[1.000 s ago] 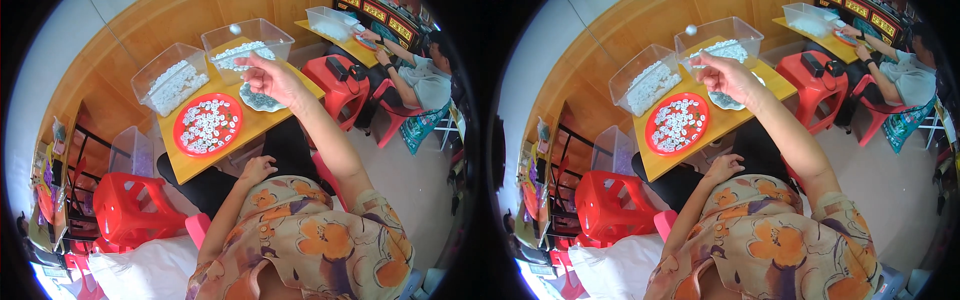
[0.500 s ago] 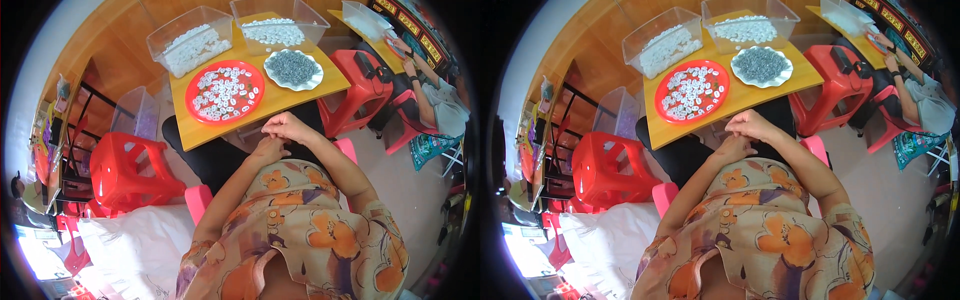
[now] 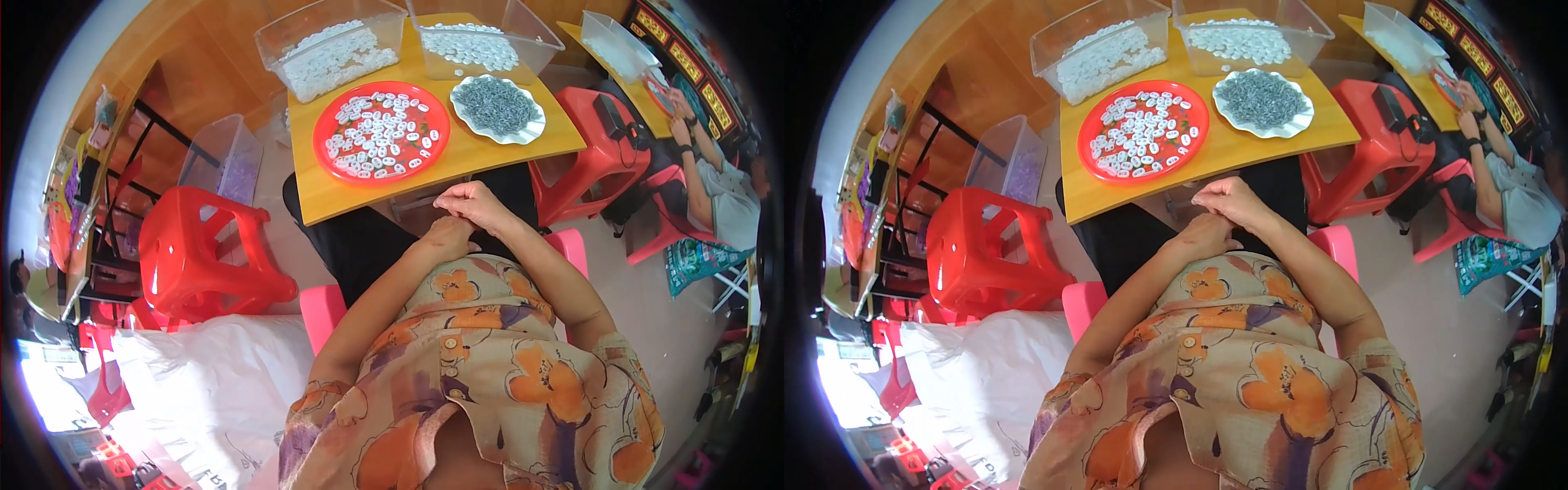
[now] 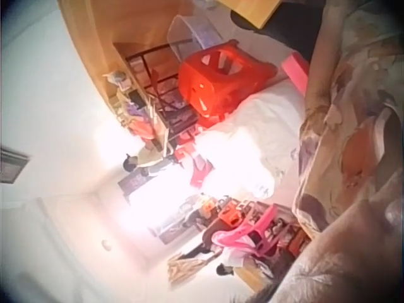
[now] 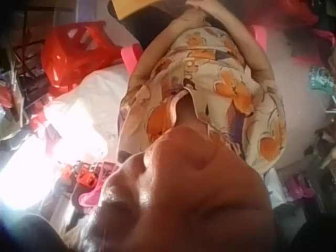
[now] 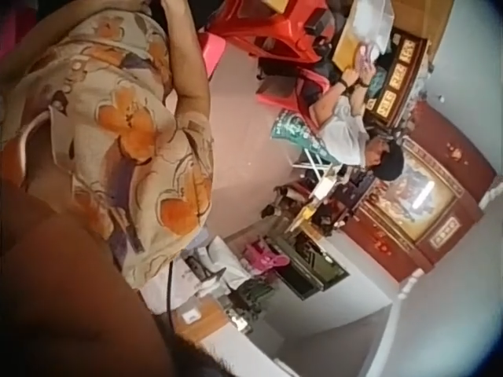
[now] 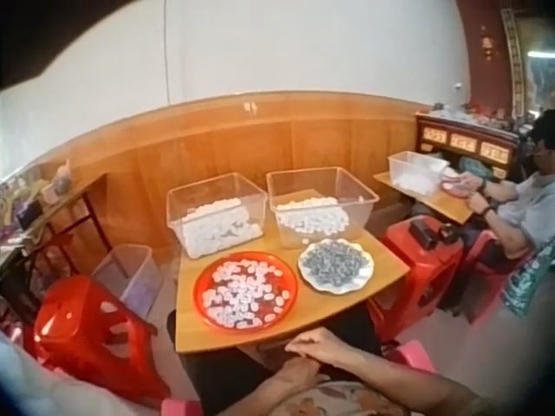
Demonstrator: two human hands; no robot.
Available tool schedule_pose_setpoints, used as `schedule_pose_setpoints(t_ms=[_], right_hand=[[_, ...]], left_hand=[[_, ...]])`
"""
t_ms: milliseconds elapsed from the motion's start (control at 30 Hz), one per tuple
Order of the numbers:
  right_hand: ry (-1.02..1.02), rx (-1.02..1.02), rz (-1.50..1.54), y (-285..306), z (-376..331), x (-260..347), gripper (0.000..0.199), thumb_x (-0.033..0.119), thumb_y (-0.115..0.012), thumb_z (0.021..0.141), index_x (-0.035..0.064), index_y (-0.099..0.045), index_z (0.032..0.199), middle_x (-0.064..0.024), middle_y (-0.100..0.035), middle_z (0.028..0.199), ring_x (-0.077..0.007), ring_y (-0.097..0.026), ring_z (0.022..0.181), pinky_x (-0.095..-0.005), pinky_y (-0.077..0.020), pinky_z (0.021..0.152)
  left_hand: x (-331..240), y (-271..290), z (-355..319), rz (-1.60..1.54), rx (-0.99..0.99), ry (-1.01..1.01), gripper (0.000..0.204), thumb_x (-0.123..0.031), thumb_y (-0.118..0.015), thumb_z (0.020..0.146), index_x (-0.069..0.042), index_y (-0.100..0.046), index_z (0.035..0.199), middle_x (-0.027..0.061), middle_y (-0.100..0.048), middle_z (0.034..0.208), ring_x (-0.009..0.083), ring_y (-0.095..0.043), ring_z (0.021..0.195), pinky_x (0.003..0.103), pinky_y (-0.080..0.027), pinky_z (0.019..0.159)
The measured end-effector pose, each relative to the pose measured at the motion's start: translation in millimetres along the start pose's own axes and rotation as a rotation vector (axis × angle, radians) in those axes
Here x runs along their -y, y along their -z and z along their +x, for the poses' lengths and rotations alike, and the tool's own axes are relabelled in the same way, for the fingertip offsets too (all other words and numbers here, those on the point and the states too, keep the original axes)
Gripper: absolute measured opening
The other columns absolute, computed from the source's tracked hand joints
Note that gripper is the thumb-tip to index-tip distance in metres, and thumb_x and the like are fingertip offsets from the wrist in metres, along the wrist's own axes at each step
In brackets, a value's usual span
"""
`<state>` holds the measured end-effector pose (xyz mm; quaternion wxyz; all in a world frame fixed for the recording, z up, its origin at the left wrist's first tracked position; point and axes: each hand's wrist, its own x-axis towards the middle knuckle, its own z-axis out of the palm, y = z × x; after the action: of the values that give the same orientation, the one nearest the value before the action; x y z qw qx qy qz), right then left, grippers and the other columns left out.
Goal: Picking small white components from a tray and placing them into a plastic bag.
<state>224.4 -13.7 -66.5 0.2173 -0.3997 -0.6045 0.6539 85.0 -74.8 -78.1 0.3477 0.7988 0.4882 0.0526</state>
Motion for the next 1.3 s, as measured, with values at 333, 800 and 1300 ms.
schedule_pose_setpoints(t_ms=[333, 800, 1300], right_hand=[[0.306, -0.086, -0.412, -30, -24, 77, 0.021, 0.02, -0.075, 0.1, 0.0, -0.079, 0.103, -0.0034, -0.07, 0.075, -0.0079, -0.061, 0.066, -0.0271, -0.0468, 0.06], [0.712, -0.203, -1.097, -118, 168, 134, 0.016, 0.022, -0.08, 0.088, 0.0059, -0.081, 0.091, -0.0193, -0.077, 0.092, -0.0386, -0.075, 0.089, -0.051, -0.0599, 0.08], [0.718, -0.337, -0.706, -85, 97, 134, 0.018, 0.02, -0.079, 0.093, 0.0032, -0.077, 0.1, -0.0157, -0.076, 0.087, -0.027, -0.073, 0.077, -0.0393, -0.057, 0.071]], left_hand=[[8, -2, -15, 0.113, -0.21, -0.225, 0.047, -0.02, -0.082, 0.088, 0.001, -0.068, 0.128, 0.0261, -0.072, 0.121, 0.044, -0.069, 0.116, 0.054, -0.056, 0.099], [35, 14, -51, 0.339, -0.199, -0.22, 0.022, -0.015, -0.074, 0.087, 0.0, -0.074, 0.104, 0.0222, -0.075, 0.094, 0.0402, -0.076, 0.094, 0.051, -0.061, 0.08], [21, 67, -71, -0.111, -0.966, -0.004, 0.018, -0.019, -0.072, 0.092, -0.006, -0.076, 0.104, 0.0162, -0.078, 0.085, 0.0351, -0.077, 0.078, 0.046, -0.059, 0.071]])
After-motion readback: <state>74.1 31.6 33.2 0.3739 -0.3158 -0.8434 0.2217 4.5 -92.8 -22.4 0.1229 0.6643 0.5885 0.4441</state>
